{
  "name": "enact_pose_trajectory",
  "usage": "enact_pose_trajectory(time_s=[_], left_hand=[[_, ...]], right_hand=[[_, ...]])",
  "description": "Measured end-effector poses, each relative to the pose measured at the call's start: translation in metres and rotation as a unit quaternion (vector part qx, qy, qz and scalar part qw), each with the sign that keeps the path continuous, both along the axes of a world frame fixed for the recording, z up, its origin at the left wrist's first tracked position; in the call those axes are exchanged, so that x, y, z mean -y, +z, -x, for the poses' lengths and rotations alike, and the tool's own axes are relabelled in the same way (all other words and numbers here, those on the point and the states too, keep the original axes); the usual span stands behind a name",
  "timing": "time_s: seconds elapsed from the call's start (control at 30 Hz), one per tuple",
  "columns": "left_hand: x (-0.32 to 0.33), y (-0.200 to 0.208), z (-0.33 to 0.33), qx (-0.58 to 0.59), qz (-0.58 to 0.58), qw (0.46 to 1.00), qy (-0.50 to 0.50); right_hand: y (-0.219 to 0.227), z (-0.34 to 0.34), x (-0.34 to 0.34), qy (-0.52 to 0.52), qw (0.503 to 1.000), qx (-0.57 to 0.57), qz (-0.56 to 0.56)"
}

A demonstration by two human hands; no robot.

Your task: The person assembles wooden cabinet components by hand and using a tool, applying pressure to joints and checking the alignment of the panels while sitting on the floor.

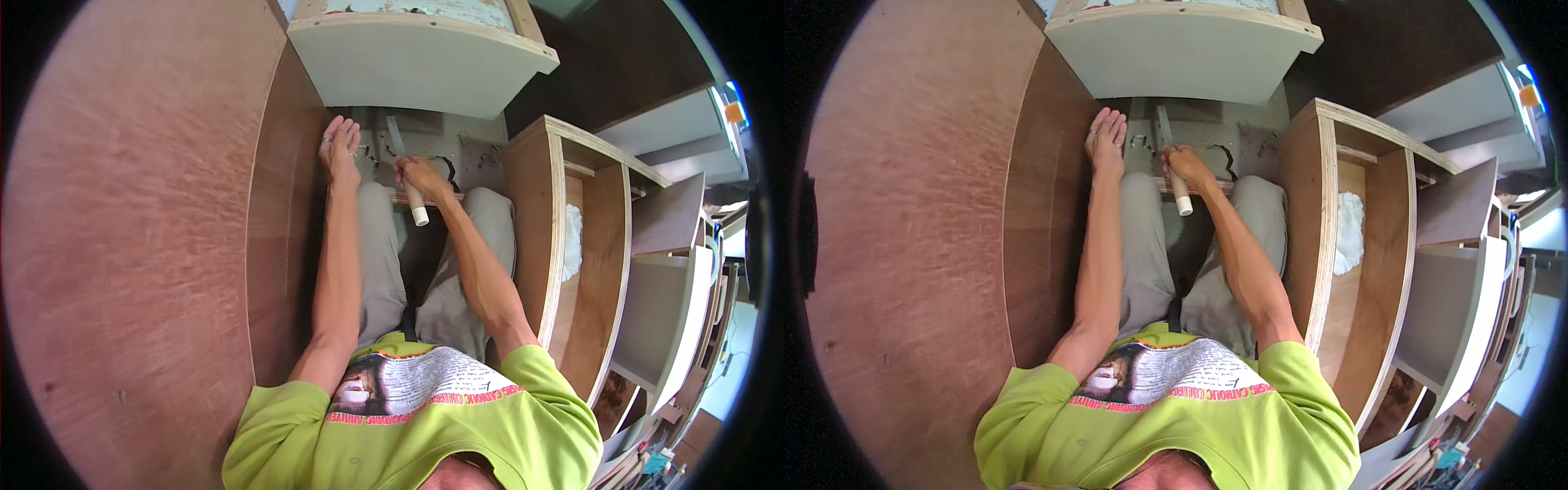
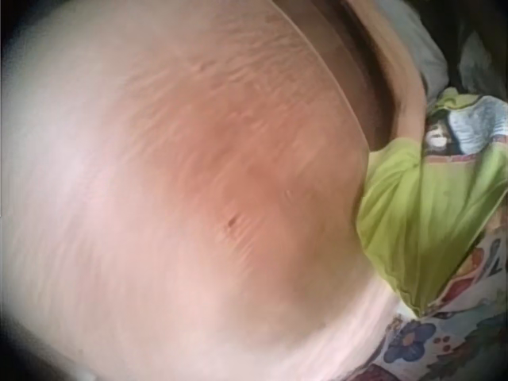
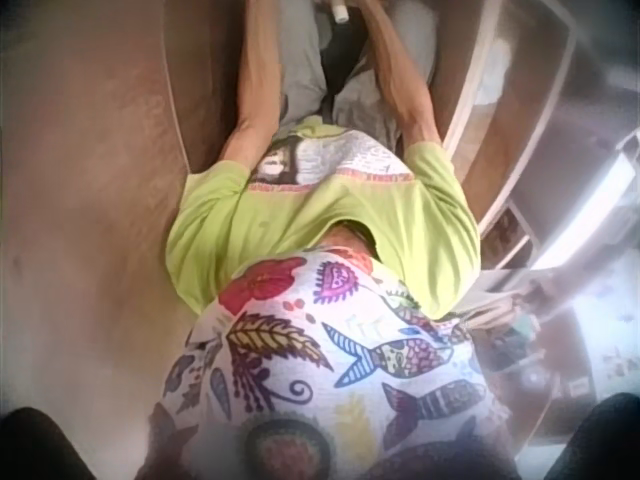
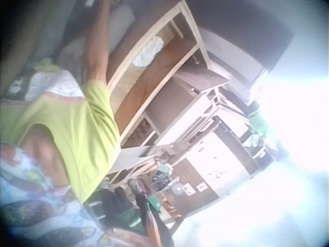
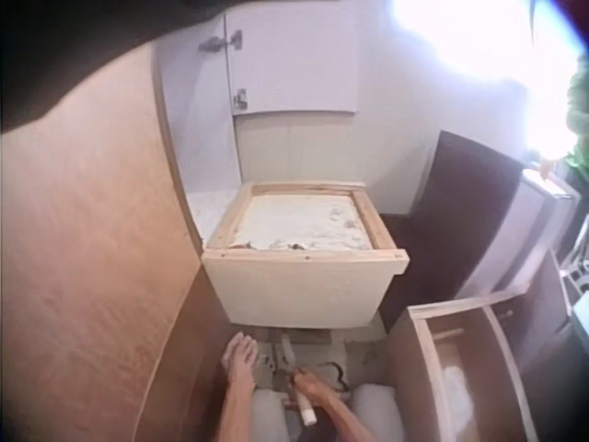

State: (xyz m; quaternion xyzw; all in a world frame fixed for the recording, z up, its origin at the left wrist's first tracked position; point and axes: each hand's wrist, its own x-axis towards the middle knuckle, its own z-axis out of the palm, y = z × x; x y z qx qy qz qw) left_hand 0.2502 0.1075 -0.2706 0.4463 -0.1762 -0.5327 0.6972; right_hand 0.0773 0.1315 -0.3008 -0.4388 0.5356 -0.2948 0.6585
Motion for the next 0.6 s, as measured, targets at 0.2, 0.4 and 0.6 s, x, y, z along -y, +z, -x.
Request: enact_pose_trajectory(time_s=[0.2, 0.4, 0.6], left_hand=[[0.018, 0.158, -0.002, 0.355, 0.256, 0.898, 0.036], [0.108, 0.239, 0.006, 0.651, 0.293, 0.694, 0.093], [0.109, 0.230, 0.013, 0.706, 0.240, 0.658, 0.104]], right_hand=[[0.020, -0.029, -0.004, -0.025, 0.988, 0.142, -0.061], [0.054, -0.117, -0.002, -0.159, 0.945, 0.283, -0.042], [0.060, -0.149, -0.013, -0.237, 0.873, 0.425, -0.019]])
